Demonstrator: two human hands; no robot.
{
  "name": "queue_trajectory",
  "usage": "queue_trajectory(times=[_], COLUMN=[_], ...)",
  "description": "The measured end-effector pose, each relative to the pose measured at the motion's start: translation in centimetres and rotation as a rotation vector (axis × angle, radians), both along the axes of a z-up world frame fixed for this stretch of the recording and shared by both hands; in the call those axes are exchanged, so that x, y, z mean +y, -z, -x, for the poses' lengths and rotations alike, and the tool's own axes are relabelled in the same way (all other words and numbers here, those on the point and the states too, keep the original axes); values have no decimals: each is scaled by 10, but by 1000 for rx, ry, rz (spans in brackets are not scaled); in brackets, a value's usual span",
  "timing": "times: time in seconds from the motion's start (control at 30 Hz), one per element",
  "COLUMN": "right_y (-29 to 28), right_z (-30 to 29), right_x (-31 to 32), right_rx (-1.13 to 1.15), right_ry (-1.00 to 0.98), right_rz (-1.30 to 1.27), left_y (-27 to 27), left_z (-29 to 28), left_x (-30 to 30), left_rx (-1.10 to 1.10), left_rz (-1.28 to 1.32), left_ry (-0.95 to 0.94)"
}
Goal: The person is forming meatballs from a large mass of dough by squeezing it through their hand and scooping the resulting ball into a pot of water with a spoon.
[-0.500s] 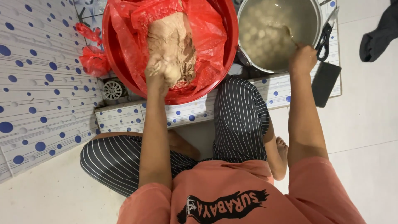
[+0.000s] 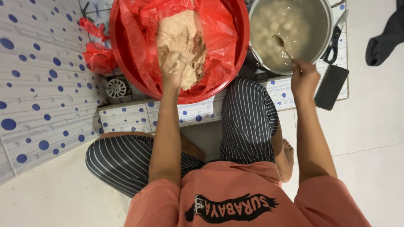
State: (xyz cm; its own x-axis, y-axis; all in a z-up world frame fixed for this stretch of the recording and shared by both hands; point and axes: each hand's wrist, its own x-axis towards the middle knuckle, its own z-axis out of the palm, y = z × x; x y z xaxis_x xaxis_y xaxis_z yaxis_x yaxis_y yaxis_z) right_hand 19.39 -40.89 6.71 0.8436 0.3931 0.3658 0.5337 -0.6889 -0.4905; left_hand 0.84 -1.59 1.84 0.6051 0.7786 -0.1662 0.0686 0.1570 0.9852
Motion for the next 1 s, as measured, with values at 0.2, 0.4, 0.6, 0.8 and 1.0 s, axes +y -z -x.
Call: queue_trajectory(times=[0.2,0.4,0.6,0.8,1.0], right_y=[19,-18,-5,-37,-30], right_z=[54,92,65,78,82], right_x=[31,74,63,77,83], right_rx=[636,939,951,968,970], right_ry=[258,437,511,448,421], right_rz=[-704,-972,-1071,-1007,-1039], left_y=[17,-36,-72,-88,-86], left_z=[-11,-7,-1,-1,-7], left_x=[3,-4,-3,-2,3], left_rx=[-118,-258,99,311,-101], left_rz=[104,213,-65,207,20], left_ry=[30,41,131,52,210])
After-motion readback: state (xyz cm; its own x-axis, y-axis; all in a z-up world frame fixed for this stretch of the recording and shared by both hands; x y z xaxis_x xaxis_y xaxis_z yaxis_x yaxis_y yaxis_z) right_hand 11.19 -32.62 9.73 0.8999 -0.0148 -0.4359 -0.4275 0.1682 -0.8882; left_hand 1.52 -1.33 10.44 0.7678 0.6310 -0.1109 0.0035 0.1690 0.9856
